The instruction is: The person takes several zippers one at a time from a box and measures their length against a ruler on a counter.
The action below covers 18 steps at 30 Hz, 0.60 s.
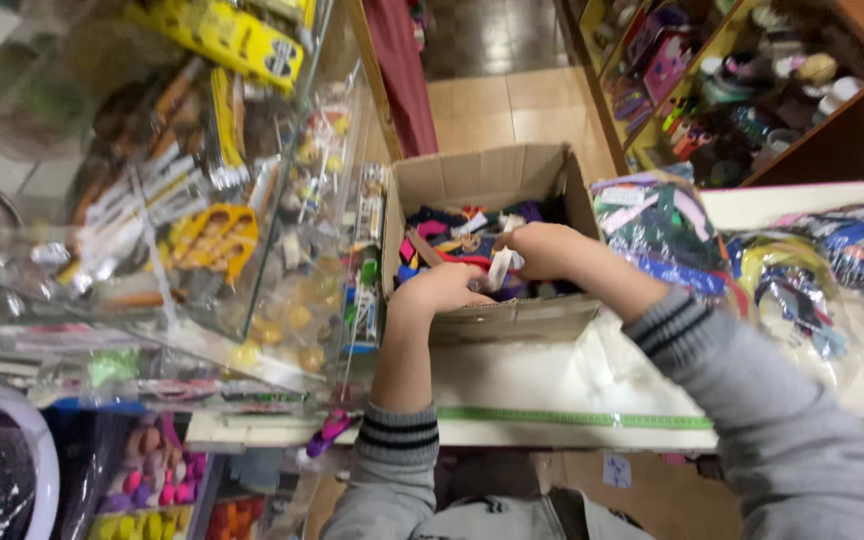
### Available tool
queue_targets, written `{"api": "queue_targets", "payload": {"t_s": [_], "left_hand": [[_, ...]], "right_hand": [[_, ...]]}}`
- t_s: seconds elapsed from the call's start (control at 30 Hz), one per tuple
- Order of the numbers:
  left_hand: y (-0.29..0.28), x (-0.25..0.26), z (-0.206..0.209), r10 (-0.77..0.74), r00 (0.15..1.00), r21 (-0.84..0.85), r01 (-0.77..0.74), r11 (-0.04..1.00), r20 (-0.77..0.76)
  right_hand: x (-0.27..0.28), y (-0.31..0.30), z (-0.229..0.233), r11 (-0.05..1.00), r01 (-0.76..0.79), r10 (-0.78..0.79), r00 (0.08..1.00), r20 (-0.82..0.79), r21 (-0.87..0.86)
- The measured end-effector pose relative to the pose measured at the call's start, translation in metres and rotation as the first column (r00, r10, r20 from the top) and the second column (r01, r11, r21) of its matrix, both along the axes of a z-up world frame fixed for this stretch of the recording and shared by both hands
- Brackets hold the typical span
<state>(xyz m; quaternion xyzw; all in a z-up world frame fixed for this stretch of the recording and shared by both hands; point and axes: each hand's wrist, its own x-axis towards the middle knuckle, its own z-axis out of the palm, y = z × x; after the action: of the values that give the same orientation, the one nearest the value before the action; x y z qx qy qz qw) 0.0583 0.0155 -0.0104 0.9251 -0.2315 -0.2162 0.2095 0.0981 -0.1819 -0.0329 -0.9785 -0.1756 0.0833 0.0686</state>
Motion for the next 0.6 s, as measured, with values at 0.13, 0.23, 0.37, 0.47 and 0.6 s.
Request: {"api": "queue_targets", "payload": {"t_s": [0.13, 0.23, 0.37, 0.47, 0.6], "left_hand": [[0.003, -0.015, 0.020, -0.153, 0.967, 0.132, 0.182, 0.974, -0.203], [0.013, -0.006, -0.005, -0.336, 0.935, 0.224, 0.353, 0.908, -0.112], [0.009, 0.037, -0.118, -0.329, 0.943, 0.268, 0.329, 0.906, -0.046], [0.002, -0.010, -0.002, 0.147, 0.988, 0.169, -0.137, 0.976, -0.047], [0.005, -0.037, 0.024, 0.279, 0.915, -0.346, -0.171, 0.922, 0.292]], "right_hand": [[0.028, -0.013, -0.069, 0.919, -0.264, 0.163, 0.931, -0.327, -0.294], [0.021, -0.013, -0.061, 0.903, -0.228, 0.109, 0.941, -0.320, -0.365], [-0.006, -0.007, 0.014, 0.995, 0.004, -0.014, 0.995, -0.096, -0.101], [0.005, -0.021, 0.012, 0.919, -0.063, 0.083, 0.996, -0.035, 0.389], [-0.042, -0.014, 0.058, 0.776, -0.111, 0.101, 0.994, 0.051, 0.621]]}}
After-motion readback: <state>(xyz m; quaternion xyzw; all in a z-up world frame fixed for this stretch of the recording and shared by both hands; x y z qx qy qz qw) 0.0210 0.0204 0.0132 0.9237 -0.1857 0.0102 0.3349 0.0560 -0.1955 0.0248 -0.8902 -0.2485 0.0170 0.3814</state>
